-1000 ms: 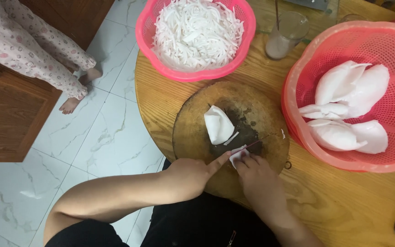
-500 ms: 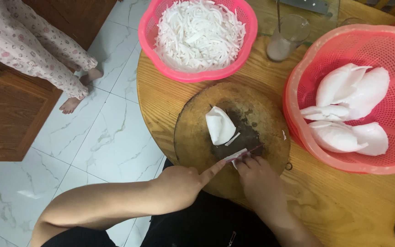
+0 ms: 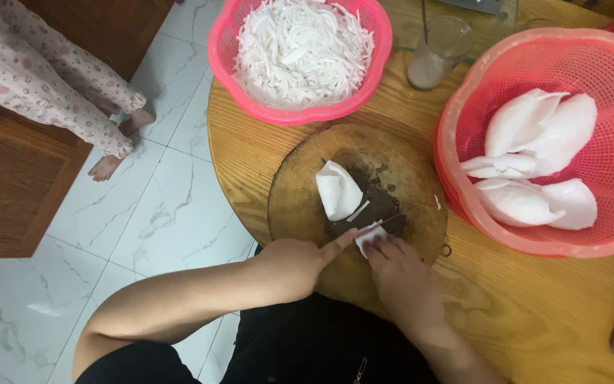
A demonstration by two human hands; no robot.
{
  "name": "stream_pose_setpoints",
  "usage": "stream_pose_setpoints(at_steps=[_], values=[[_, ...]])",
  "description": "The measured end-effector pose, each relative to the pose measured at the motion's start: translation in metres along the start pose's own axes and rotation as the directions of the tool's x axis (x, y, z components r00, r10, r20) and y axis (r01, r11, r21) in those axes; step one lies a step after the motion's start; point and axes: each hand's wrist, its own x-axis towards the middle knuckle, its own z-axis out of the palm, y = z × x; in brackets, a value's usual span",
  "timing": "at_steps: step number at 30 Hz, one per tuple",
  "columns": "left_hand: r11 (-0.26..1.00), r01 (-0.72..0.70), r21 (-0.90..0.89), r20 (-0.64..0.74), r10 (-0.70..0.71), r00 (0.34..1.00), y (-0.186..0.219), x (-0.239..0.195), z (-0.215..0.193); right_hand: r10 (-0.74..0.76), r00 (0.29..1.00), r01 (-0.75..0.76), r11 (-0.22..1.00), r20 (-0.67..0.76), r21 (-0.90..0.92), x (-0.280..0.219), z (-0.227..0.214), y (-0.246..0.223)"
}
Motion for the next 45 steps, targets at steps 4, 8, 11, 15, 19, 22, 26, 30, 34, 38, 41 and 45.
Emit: stream_pose_setpoints(at_steps=[4,8,11,15,19,22,26,30,34,38,41,45], values=[[0.999,-0.018,0.040,-0.126,0.023,0.992,-0.007,-0.005,0.022,-0.033,0.998,0.034,0.999,-0.048,0.012,-0.002,0.010,0.001],[0.995,-0.036,0.096,-0.211,0.056,0.976,-0.009,-0.010,0.042,-0.003,1.000,0.003,1.000,-0.025,0.002,0.004,0.000,-0.006],[0.993,-0.014,0.118,-0.190,0.037,0.981,-0.008,-0.014,0.044,-0.018,1.000,0.017,0.998,-0.002,-0.058,0.005,-0.003,-0.006],[0.995,-0.103,0.001,-0.161,0.102,0.982,0.000,-0.052,0.026,-0.178,0.980,0.163,0.974,-0.086,-0.156,0.005,0.014,0.009],[0.998,-0.057,0.013,-0.093,0.058,0.994,0.006,-0.064,0.020,-0.151,0.978,0.148,0.989,-0.148,-0.030,-0.001,0.024,0.012],[0.997,-0.035,-0.064,-0.099,0.029,0.995,0.006,-0.061,0.021,-0.144,0.975,0.142,0.990,-0.168,-0.023,-0.003,0.021,0.011],[0.994,-0.044,-0.102,-0.099,0.034,0.994,0.013,-0.065,0.013,-0.167,0.969,0.164,0.986,-0.184,-0.032,-0.003,0.022,0.014],[0.975,-0.033,-0.221,-0.106,0.010,0.994,0.018,-0.054,0.013,-0.127,0.980,0.138,0.989,-0.155,0.062,-0.005,0.033,0.019],[0.996,0.008,-0.088,-0.086,-0.015,0.996,0.002,-0.020,0.019,-0.030,0.999,0.033,0.995,-0.033,0.090,-0.009,0.037,0.015],[0.992,-0.015,-0.128,-0.205,-0.012,0.979,-0.010,-0.008,0.028,-0.066,0.994,0.076,0.992,-0.088,0.104,-0.008,0.033,0.017],[0.994,-0.031,-0.106,-0.251,0.003,0.968,-0.010,-0.008,0.032,-0.072,0.988,0.095,0.981,-0.138,0.170,-0.002,0.031,0.021],[0.997,-0.033,-0.070,-0.289,0.011,0.957,0.000,-0.019,0.030,-0.056,0.992,0.072,0.987,-0.113,0.141,0.000,0.028,0.019]])
